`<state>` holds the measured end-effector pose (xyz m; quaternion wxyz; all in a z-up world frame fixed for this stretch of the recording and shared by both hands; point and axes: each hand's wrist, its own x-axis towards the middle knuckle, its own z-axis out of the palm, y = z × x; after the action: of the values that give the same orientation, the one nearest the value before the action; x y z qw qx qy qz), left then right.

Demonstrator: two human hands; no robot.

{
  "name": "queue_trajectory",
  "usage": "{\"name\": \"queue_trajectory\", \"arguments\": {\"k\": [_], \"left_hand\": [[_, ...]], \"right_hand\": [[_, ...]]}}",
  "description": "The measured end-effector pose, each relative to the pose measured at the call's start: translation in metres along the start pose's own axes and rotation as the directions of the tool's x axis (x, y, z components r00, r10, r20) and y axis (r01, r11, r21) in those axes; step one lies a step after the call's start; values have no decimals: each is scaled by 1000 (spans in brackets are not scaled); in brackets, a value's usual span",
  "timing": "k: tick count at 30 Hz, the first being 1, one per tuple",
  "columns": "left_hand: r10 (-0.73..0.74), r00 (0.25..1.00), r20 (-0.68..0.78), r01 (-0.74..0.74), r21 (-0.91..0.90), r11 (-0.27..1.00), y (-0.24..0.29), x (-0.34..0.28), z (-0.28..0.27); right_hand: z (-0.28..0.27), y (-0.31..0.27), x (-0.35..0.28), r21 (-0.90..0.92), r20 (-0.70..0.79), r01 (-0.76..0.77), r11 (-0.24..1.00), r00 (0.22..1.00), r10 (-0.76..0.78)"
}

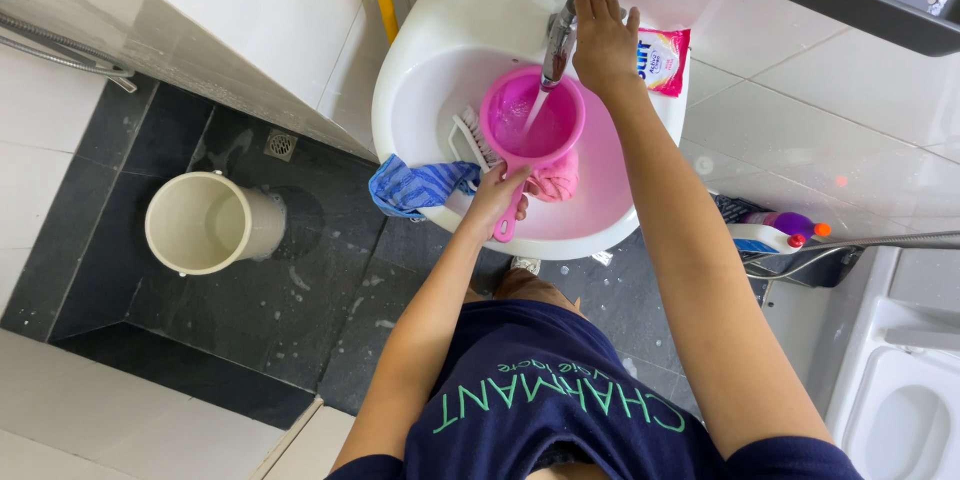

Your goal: The person fills a pink scoop with water from a shower head and a sink faucet, then pours it into a white bucket. They use a handheld shower head to spray water on the floor, the toilet, and the surrounding area to clean the bathroom.

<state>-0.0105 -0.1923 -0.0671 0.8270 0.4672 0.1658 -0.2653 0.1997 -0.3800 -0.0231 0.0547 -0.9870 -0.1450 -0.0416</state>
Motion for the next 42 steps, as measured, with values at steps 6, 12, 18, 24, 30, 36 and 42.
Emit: {"name": "queue_trajectory", "arguments": {"k": [6,12,18,24,30,36,42], "left_hand": [[21,1000,-7,-21,-2,1000,-1,1,-1],[11,1000,-10,-11,-2,1000,-2,2,-1],[2,1000,-17,-2,1,1000,-2,3,-1],[13,1000,-14,-13,20,1000,-5,3,-2],[16,999,-32,-15,34,999,-5,2,0],[29,999,-22,-28,44,999,-8,5,-2],[29,999,-18,-28,22,999,-10,6,-2]], "right_hand": [[3,0,0,12,-4,4,1000,1000,-4],[5,2,0,22,-16,8,1000,1000,-8],[2,0,0,48,-22,2,999,1000,-1],[6,2,1,43,-32,11,999,999,-9],[6,2,0,43,-29,9,999,1000,-8],[7,2,0,62,-19,-1,998,1000,2],[13,9,-3,125,-75,37,991,997,-28]]}}
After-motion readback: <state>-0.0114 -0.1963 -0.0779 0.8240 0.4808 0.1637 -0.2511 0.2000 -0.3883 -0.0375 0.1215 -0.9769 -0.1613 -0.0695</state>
